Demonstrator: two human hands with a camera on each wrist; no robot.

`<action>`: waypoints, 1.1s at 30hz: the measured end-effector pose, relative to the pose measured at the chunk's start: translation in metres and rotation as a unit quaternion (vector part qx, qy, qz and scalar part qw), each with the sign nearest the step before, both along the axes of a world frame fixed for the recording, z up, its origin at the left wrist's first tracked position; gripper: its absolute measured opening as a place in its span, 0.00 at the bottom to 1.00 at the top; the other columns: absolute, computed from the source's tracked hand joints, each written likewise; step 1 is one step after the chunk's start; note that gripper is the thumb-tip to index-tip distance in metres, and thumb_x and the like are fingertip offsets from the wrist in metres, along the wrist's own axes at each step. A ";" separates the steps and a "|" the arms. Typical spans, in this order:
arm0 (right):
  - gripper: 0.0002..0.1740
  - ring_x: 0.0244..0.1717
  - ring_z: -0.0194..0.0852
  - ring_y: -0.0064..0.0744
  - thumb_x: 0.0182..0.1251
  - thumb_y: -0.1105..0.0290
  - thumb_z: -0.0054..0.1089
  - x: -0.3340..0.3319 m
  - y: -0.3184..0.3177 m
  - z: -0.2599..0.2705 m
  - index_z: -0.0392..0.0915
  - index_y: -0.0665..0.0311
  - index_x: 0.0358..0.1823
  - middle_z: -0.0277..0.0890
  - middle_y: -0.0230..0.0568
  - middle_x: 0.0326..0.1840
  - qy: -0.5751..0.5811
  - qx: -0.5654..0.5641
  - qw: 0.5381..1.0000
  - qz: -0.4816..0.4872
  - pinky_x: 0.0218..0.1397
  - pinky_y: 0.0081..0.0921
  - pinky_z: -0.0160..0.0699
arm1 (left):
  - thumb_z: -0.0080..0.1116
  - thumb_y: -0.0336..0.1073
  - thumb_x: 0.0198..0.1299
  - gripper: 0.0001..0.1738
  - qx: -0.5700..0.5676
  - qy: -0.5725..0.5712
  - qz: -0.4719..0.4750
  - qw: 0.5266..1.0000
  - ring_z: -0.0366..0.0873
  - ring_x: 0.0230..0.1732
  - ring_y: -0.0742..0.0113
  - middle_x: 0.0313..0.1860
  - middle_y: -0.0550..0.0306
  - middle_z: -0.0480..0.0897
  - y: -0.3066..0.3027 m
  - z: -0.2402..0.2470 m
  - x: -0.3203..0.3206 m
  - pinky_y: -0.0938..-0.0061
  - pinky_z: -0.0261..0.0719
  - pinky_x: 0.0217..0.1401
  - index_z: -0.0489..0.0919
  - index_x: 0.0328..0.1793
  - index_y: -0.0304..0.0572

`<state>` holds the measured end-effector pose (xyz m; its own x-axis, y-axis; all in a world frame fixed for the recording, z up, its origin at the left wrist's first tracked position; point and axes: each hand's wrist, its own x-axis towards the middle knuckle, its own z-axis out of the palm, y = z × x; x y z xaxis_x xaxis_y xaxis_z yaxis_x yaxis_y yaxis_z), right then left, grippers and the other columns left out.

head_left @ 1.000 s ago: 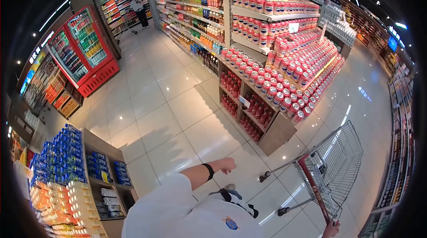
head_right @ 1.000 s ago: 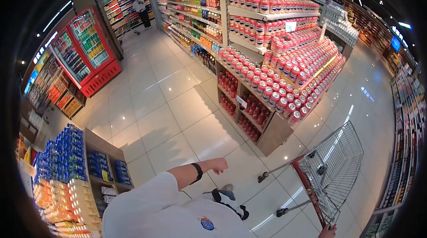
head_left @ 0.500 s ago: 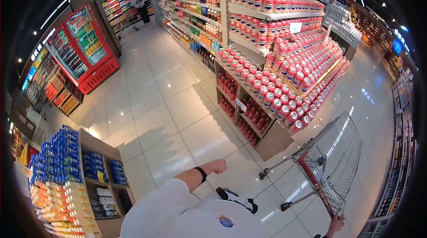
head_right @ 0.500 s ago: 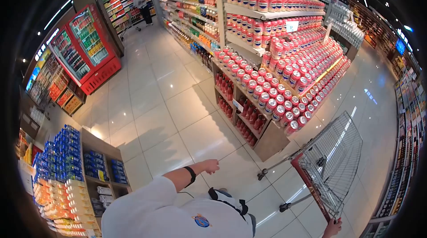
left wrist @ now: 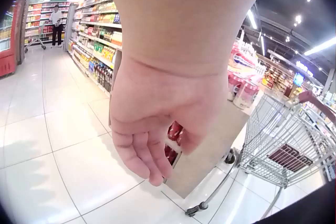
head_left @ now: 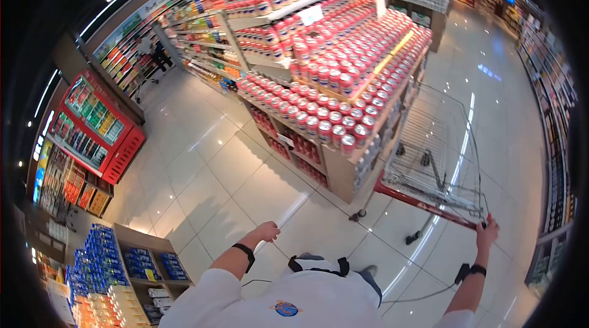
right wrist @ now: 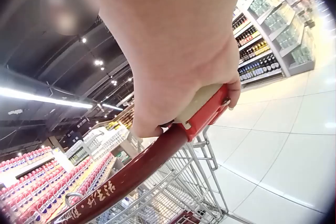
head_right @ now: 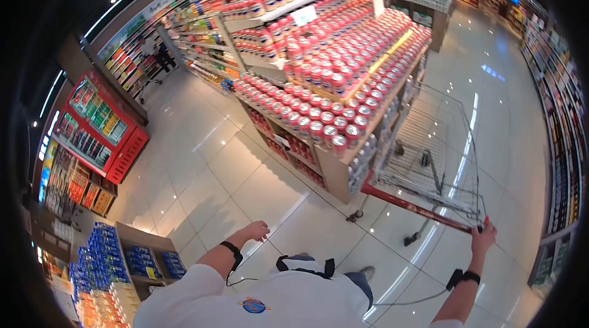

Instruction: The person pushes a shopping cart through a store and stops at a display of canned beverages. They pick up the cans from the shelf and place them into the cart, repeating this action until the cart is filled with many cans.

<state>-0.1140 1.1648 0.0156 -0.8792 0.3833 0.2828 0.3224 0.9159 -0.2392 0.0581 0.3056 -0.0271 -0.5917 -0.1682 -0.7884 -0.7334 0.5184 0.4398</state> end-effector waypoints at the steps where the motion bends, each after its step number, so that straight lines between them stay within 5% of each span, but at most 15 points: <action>1: 0.33 0.64 0.72 0.61 0.55 0.59 0.70 -0.011 0.007 0.001 0.75 0.63 0.62 0.75 0.59 0.61 0.002 -0.004 1.000 0.010 0.64 0.55 0.76 | 0.58 0.40 0.65 0.29 0.013 0.031 0.014 0.999 0.89 0.34 0.56 0.39 0.42 0.88 0.020 0.005 0.001 0.65 0.87 0.35 0.72 0.68 0.28; 4: 0.38 0.68 0.69 0.57 0.55 0.59 0.72 -0.036 0.011 0.021 0.74 0.58 0.70 0.79 0.52 0.60 -0.004 -0.005 0.999 0.042 0.71 0.50 0.71 | 0.60 0.42 0.66 0.30 0.030 0.037 0.030 0.998 0.88 0.34 0.58 0.39 0.44 0.88 0.078 0.022 0.013 0.65 0.86 0.38 0.72 0.69 0.32; 9: 0.36 0.76 0.61 0.56 0.60 0.44 0.68 -0.063 -0.020 0.088 0.73 0.54 0.66 0.61 0.54 0.77 -0.123 -0.023 0.988 -0.094 0.73 0.60 0.63 | 0.60 0.42 0.68 0.28 0.040 0.024 0.072 0.996 0.88 0.36 0.61 0.41 0.46 0.88 0.134 0.050 0.052 0.69 0.85 0.38 0.73 0.70 0.35; 13: 0.39 0.76 0.61 0.59 0.57 0.46 0.71 -0.078 0.008 0.061 0.72 0.50 0.69 0.60 0.55 0.77 -0.083 0.085 0.987 -0.113 0.74 0.65 0.60 | 0.59 0.43 0.69 0.26 0.042 -0.020 0.128 0.991 0.87 0.36 0.61 0.40 0.48 0.88 0.139 0.052 0.086 0.69 0.86 0.39 0.76 0.67 0.33; 15: 0.36 0.75 0.61 0.60 0.55 0.49 0.74 -0.082 0.003 0.056 0.75 0.52 0.65 0.61 0.56 0.76 0.055 0.160 0.986 0.006 0.73 0.63 0.62 | 0.59 0.43 0.69 0.25 0.039 -0.038 0.142 0.988 0.87 0.36 0.61 0.40 0.48 0.88 0.137 0.047 0.085 0.69 0.86 0.39 0.76 0.65 0.33; 17: 0.32 0.71 0.65 0.57 0.55 0.53 0.76 -0.086 -0.031 0.070 0.78 0.55 0.60 0.66 0.55 0.74 0.062 0.090 0.980 0.167 0.70 0.56 0.65 | 0.59 0.45 0.69 0.26 0.038 -0.052 0.129 0.990 0.87 0.35 0.61 0.39 0.49 0.88 0.136 0.038 0.082 0.69 0.85 0.39 0.77 0.65 0.32; 19: 0.22 0.60 0.76 0.50 0.61 0.53 0.71 -0.085 -0.077 0.090 0.82 0.58 0.51 0.80 0.51 0.59 0.051 -0.010 0.949 0.312 0.64 0.50 0.69 | 0.61 0.49 0.68 0.29 0.051 -0.035 0.081 0.995 0.86 0.38 0.63 0.42 0.49 0.87 0.148 0.038 0.055 0.68 0.84 0.39 0.77 0.66 0.34; 23: 0.20 0.46 0.83 0.48 0.67 0.48 0.64 -0.101 -0.099 0.090 0.84 0.59 0.42 0.87 0.44 0.39 -0.076 -0.023 0.948 0.307 0.60 0.46 0.72 | 0.66 0.54 0.65 0.39 0.032 0.087 -0.024 0.995 0.86 0.49 0.58 0.52 0.45 0.86 0.232 0.088 -0.055 0.65 0.85 0.47 0.69 0.75 0.39; 25: 0.24 0.37 0.84 0.52 0.71 0.46 0.56 -0.111 -0.075 0.062 0.86 0.60 0.36 0.85 0.44 0.29 -0.139 -0.014 0.967 0.211 0.55 0.45 0.75 | 0.69 0.54 0.63 0.46 0.051 0.152 -0.076 0.984 0.84 0.57 0.53 0.60 0.40 0.83 0.272 0.108 -0.109 0.63 0.83 0.56 0.63 0.80 0.40; 28: 0.22 0.38 0.83 0.55 0.72 0.50 0.53 -0.119 -0.061 0.055 0.86 0.61 0.35 0.85 0.49 0.31 -0.140 0.023 0.974 0.178 0.53 0.49 0.76 | 0.73 0.52 0.58 0.54 0.132 0.175 -0.123 0.968 0.79 0.67 0.47 0.72 0.35 0.74 0.337 0.147 -0.181 0.62 0.77 0.69 0.57 0.83 0.37; 33: 0.19 0.36 0.82 0.61 0.70 0.57 0.51 -0.121 -0.041 0.056 0.84 0.64 0.33 0.84 0.56 0.31 -0.129 0.010 0.985 0.118 0.52 0.54 0.78 | 0.79 0.54 0.50 0.67 0.188 0.319 -0.306 0.877 0.64 0.79 0.41 0.79 0.31 0.64 0.418 0.128 -0.247 0.61 0.63 0.81 0.47 0.85 0.32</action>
<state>-0.2352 1.1239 0.0717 -0.9866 0.1570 0.0438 0.1482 0.9761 -0.1591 -0.1886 0.7232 0.1008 -0.8214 0.5360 -0.1951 0.0898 0.4593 0.8837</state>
